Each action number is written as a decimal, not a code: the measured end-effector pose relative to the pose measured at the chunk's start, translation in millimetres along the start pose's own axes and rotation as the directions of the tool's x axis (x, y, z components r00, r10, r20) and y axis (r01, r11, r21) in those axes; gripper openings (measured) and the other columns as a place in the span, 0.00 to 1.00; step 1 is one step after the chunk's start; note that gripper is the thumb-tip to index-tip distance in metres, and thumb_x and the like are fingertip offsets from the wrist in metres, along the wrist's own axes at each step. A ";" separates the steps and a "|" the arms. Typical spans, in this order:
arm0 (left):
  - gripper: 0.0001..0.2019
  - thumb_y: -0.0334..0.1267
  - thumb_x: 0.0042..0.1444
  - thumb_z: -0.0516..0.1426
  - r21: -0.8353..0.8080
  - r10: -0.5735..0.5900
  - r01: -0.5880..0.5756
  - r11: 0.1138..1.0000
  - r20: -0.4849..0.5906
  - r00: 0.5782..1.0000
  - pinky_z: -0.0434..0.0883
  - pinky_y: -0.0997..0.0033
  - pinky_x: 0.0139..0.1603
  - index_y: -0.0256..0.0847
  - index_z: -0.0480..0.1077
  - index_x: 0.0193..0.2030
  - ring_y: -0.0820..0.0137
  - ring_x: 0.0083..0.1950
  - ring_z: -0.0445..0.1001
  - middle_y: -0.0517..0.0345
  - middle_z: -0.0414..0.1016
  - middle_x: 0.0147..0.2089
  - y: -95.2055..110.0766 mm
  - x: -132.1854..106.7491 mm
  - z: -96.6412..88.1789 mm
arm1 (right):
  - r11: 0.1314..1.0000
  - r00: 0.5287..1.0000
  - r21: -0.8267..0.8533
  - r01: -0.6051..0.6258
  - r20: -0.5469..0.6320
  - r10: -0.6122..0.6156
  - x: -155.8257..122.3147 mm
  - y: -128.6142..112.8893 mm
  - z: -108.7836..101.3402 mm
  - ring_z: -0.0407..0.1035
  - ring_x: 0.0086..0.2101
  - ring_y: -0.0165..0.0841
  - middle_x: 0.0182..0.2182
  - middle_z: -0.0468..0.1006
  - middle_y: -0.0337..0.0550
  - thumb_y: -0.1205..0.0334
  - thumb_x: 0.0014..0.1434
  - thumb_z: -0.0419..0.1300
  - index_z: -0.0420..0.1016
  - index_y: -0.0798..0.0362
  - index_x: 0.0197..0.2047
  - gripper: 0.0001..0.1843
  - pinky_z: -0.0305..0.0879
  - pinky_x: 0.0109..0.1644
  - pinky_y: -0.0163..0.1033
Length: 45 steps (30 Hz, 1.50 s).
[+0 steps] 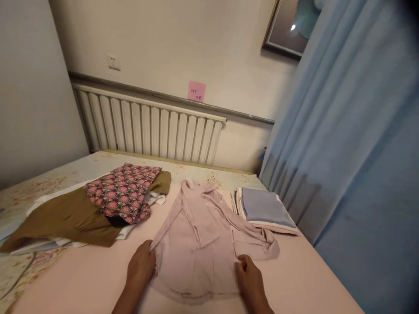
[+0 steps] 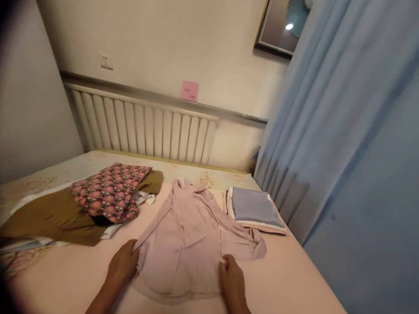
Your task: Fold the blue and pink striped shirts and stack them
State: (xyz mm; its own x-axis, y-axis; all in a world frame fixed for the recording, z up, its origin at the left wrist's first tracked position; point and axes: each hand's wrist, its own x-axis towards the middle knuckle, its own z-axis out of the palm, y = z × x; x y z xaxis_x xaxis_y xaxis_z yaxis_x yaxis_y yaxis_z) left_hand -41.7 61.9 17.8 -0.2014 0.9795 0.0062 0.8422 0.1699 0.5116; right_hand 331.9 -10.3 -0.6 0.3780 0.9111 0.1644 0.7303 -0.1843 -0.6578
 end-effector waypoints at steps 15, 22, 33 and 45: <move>0.13 0.35 0.55 0.46 -0.010 -0.188 0.188 0.982 0.025 0.982 0.69 0.67 0.40 0.44 0.68 0.44 0.61 0.39 0.78 0.53 0.78 0.37 -30.6 -44.6 -25.7 | 0.998 0.998 0.037 0.057 0.027 -0.058 -14.1 -9.7 7.7 0.73 0.31 0.37 0.28 0.77 0.42 0.59 0.57 0.53 0.73 0.52 0.45 0.15 0.63 0.36 0.37; 0.14 0.37 0.55 0.47 0.044 -0.147 0.146 0.988 0.008 0.989 0.67 0.65 0.44 0.41 0.69 0.44 0.59 0.43 0.77 0.50 0.79 0.40 -43.5 -53.0 -19.7 | 0.998 0.980 -0.055 0.021 0.198 -0.010 -24.5 -18.9 -6.6 0.73 0.39 0.36 0.36 0.78 0.45 0.62 0.57 0.51 0.71 0.57 0.52 0.21 0.63 0.42 0.35; 0.15 0.40 0.57 0.45 -0.009 -0.178 0.179 0.984 0.026 0.984 0.67 0.66 0.40 0.42 0.69 0.45 0.60 0.40 0.77 0.53 0.79 0.37 -36.2 -63.4 -26.6 | 0.981 0.934 0.055 -0.186 0.319 0.159 -29.3 -16.3 -2.8 0.72 0.25 0.33 0.25 0.73 0.38 0.62 0.56 0.52 0.72 0.54 0.48 0.17 0.64 0.30 0.34; 0.15 0.42 0.57 0.47 -0.031 -0.132 0.133 0.991 0.025 0.991 0.66 0.66 0.47 0.41 0.67 0.47 0.61 0.46 0.75 0.51 0.78 0.45 -37.3 -71.3 -26.1 | 0.968 0.973 0.197 -0.154 0.199 0.115 -29.2 -10.7 -7.5 0.69 0.23 0.32 0.21 0.69 0.34 0.64 0.47 0.51 0.74 0.52 0.44 0.20 0.64 0.29 0.34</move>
State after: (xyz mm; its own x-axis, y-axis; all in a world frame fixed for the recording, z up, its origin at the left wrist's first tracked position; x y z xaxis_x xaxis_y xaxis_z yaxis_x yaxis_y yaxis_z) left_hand -71.7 -17.1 20.7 -0.2979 0.9510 -0.0830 0.7920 0.2948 0.5346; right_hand 317.4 -37.7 7.2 0.3383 0.9390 -0.0618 0.5365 -0.2464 -0.8071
